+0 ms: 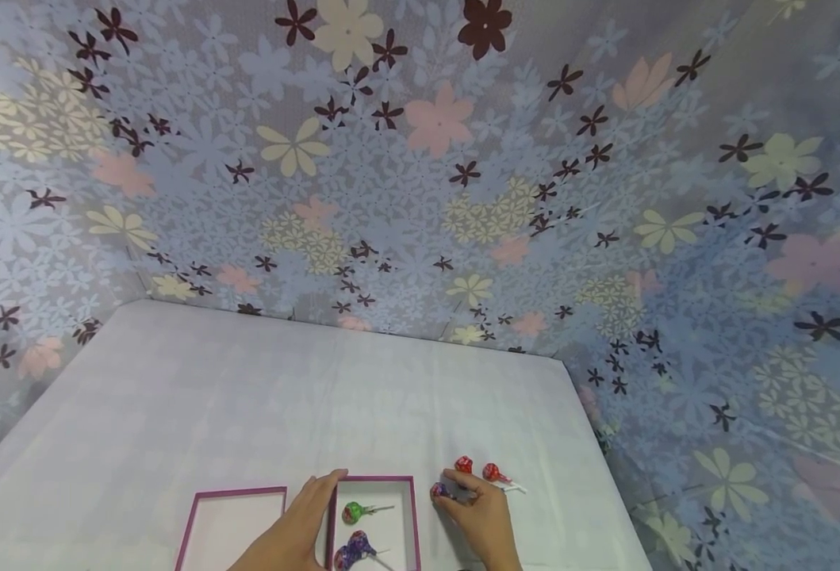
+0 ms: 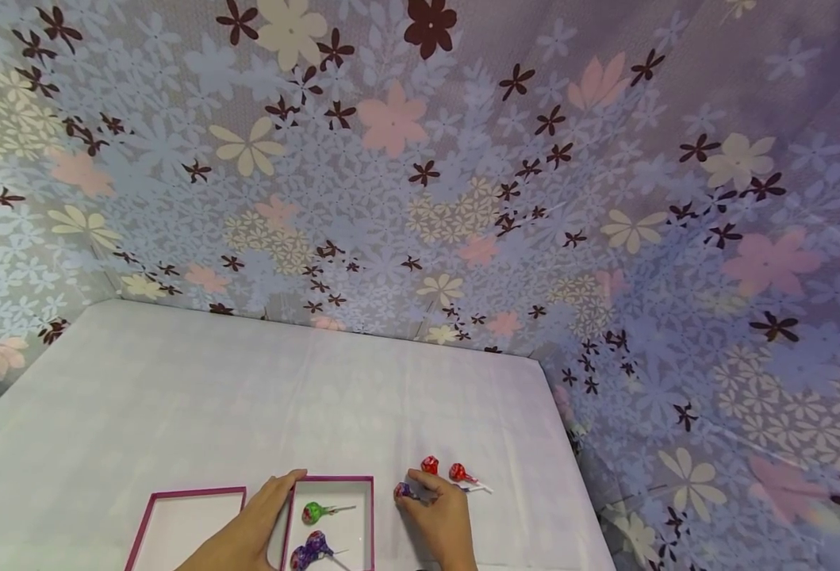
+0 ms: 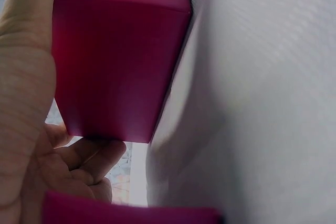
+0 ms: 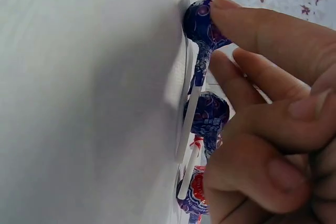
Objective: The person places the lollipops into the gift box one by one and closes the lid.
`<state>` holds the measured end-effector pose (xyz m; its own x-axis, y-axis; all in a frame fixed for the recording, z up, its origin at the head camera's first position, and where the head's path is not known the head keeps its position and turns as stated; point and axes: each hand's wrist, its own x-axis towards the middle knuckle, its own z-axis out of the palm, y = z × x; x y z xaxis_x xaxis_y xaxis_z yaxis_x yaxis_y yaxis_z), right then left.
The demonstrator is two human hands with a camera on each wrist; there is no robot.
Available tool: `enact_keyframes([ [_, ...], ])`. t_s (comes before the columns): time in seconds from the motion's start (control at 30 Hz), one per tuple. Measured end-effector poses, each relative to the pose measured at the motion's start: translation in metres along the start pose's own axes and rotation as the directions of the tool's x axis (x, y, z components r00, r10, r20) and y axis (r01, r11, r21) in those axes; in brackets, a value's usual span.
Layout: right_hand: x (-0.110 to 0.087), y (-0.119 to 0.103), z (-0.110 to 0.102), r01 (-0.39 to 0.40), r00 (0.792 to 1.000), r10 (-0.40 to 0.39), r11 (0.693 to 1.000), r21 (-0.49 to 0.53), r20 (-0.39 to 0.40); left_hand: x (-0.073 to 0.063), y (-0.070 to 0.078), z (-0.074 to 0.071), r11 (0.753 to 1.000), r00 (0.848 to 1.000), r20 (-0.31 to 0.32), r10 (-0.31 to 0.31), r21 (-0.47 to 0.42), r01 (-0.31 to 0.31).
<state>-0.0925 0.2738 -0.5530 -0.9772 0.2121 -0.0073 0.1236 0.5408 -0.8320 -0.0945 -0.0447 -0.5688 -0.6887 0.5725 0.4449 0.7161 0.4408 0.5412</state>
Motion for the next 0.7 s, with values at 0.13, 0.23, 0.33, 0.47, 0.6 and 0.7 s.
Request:
enact_keyframes([
  [0.13,-0.0009,0.0009,-0.0018,0.006,1.000,-0.006,1.000,-0.020,-0.005,-0.0011,-0.0019,0.0019,0.999,0.999,-0.031,0.031,0.034,-0.030],
  [0.23,-0.0022,0.0018,-0.0022,0.000,1.000,0.000,1.000,-0.023,0.007,-0.0011,-0.0016,0.0012,0.999,0.999,-0.022,0.034,0.037,-0.033],
  [0.33,-0.0030,0.0026,-0.0020,-0.015,1.000,0.016,1.000,-0.023,0.022,-0.0009,-0.0008,0.0000,1.000,1.000,0.009,0.006,0.015,-0.006],
  [0.47,-0.0028,0.0028,-0.0018,-0.011,0.999,0.012,0.998,-0.057,0.030,-0.0005,-0.0005,-0.0008,1.000,1.000,0.025,-0.014,0.003,0.013],
  [0.6,-0.0025,0.0024,-0.0019,-0.003,0.999,0.006,0.997,-0.079,0.037,0.0003,-0.0005,-0.0013,1.000,0.999,0.028,-0.028,0.000,0.028],
  [0.7,-0.0018,0.0022,-0.0019,0.001,0.999,0.003,0.996,-0.084,0.042,0.0009,0.0012,-0.0028,0.999,0.998,0.040,-0.049,-0.018,0.050],
])
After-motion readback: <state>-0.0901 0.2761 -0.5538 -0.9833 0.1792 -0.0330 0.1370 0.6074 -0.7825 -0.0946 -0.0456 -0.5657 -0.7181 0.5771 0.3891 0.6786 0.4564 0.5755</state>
